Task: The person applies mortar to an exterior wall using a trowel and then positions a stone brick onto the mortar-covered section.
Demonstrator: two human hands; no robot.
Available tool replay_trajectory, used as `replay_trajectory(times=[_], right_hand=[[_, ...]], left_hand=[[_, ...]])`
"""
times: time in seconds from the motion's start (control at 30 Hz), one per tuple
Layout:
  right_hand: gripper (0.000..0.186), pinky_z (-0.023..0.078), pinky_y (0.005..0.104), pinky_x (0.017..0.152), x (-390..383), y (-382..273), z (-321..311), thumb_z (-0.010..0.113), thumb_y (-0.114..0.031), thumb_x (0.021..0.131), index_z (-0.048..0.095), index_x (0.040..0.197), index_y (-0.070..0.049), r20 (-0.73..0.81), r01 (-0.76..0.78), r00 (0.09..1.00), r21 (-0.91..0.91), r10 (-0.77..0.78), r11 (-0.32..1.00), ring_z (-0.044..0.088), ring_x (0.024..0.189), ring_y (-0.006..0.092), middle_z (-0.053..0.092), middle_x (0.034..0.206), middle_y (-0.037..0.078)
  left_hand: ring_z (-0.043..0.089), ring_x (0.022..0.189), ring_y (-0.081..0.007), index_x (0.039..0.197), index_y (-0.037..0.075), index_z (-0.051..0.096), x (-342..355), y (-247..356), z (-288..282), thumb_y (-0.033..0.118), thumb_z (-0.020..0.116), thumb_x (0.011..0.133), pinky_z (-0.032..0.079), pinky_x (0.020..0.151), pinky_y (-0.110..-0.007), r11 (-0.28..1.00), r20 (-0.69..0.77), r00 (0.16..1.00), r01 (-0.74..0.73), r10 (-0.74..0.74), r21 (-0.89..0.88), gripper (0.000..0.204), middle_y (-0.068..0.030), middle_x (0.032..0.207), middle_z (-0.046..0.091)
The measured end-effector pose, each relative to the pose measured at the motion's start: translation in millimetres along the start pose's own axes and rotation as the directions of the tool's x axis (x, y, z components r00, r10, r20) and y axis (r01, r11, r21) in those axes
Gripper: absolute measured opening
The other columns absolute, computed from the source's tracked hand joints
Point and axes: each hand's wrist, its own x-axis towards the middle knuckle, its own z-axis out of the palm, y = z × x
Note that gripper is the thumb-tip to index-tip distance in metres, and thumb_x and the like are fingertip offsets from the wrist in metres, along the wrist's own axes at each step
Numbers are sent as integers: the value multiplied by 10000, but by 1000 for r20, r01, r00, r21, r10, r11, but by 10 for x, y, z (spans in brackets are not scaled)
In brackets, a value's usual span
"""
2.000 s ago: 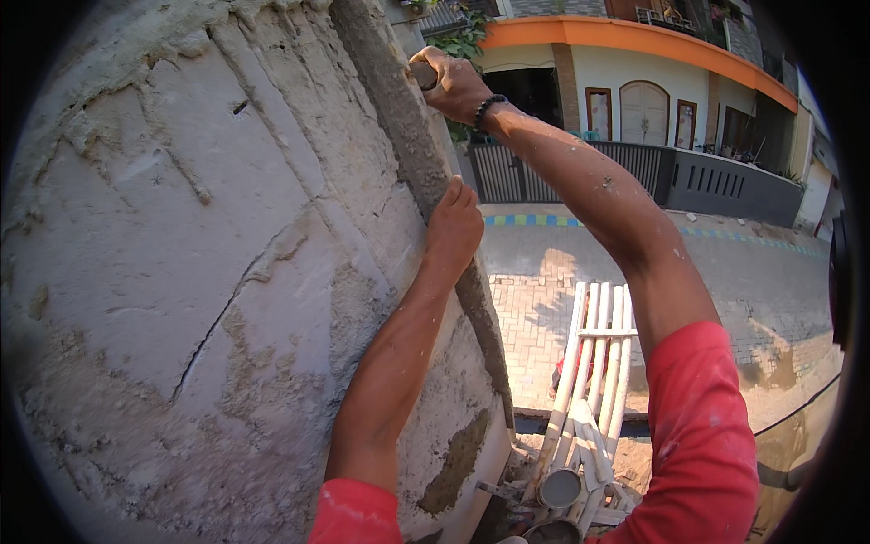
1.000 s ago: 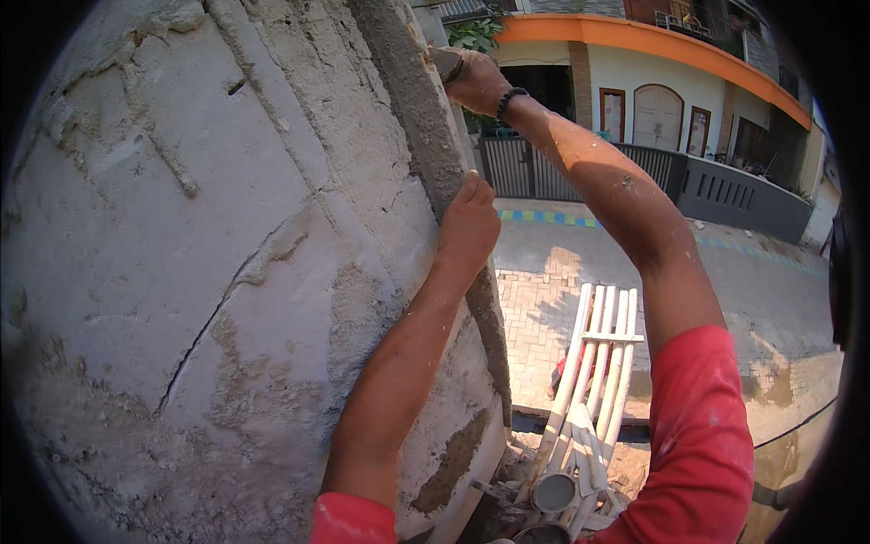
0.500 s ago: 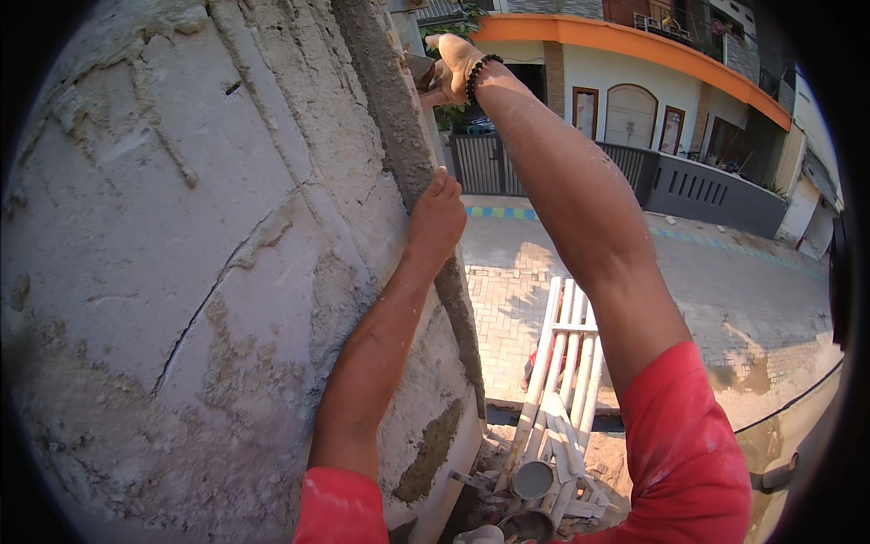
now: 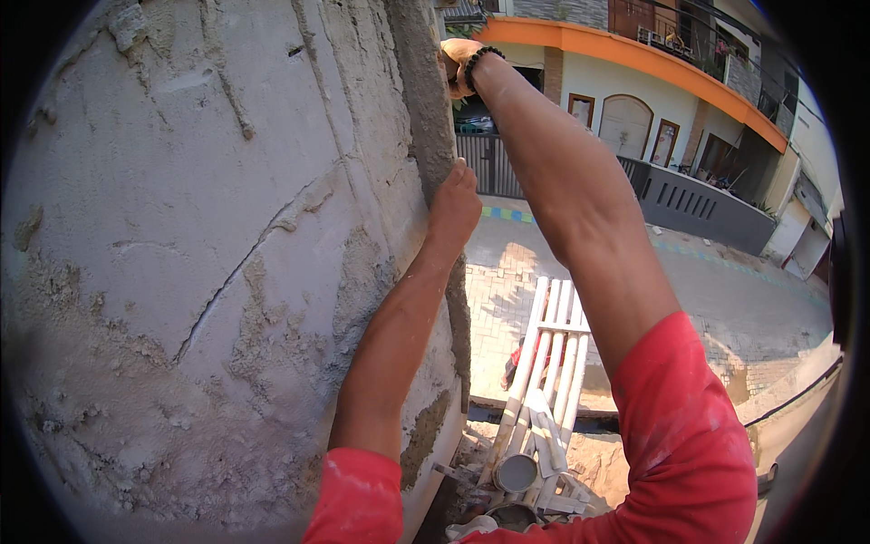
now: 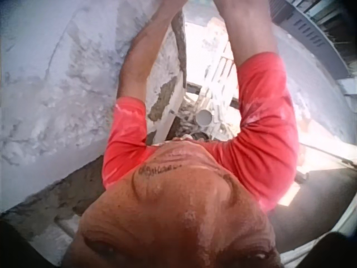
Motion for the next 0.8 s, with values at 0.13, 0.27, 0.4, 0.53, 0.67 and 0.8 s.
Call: replay_trajectory(times=[0.13, 0.27, 0.4, 0.53, 0.67, 0.8], right_hand=[[164, 414, 311, 408, -103, 49, 70, 601, -159, 817, 488, 739, -70, -6, 205, 978, -124, -207, 971, 494, 484, 134, 506, 610, 11], [170, 461, 339, 524, -90, -65, -94, 565, -192, 862, 491, 735, -105, 143, 177, 977, -122, -159, 977, 504, 535, 111, 525, 657, -32], [171, 436, 291, 563, -325, 8, 69, 629, -209, 825, 517, 712, -147, 136, 205, 972, -91, -192, 974, 510, 588, 98, 565, 732, -53], [21, 469, 321, 601, -236, 19, 32, 593, -186, 832, 614, 831, -185, 100, 145, 985, -71, -138, 987, 570, 655, 126, 625, 751, -40], [131, 507, 335, 592, -345, -31, 116, 560, -200, 838, 664, 831, -121, 134, 299, 928, -826, -348, 478, 630, 666, 147, 670, 753, 28], [220, 525, 345, 571, -304, -69, 82, 562, -237, 847, 645, 779, -44, 159, 323, 917, -835, -367, 445, 635, 607, 151, 675, 747, 83]], left_hand=[[478, 1166, -273, 814, 82, 742, -22, 15, 6, 167, 595, 741, 224, 1109, -406, 1000, 0, 1000, 16, -16, 13, 185, -103, 989, 643], [488, 1152, -263, 805, 89, 740, 78, 5, -95, 162, 595, 738, 229, 1108, -406, 1000, -10, 1000, -19, 19, -16, 175, -97, 987, 644], [496, 1142, -264, 795, 85, 737, -48, -49, 11, 166, 598, 733, 233, 1109, -404, 999, 14, 999, -29, 30, -29, 172, -97, 981, 644], [495, 1141, -267, 792, 83, 734, 5, 17, -14, 170, 600, 737, 231, 1111, -406, 1000, -1, 1000, -10, 10, -17, 170, -99, 975, 641], [493, 1139, -270, 805, 85, 736, -10, -8, -29, 172, 600, 746, 232, 1107, -406, 999, 27, 999, -30, 31, -32, 172, -102, 979, 639], [493, 1136, -269, 802, 88, 736, 9, -17, -9, 169, 598, 749, 231, 1107, -408, 998, 30, 998, -57, 57, -16, 168, -101, 979, 638]])
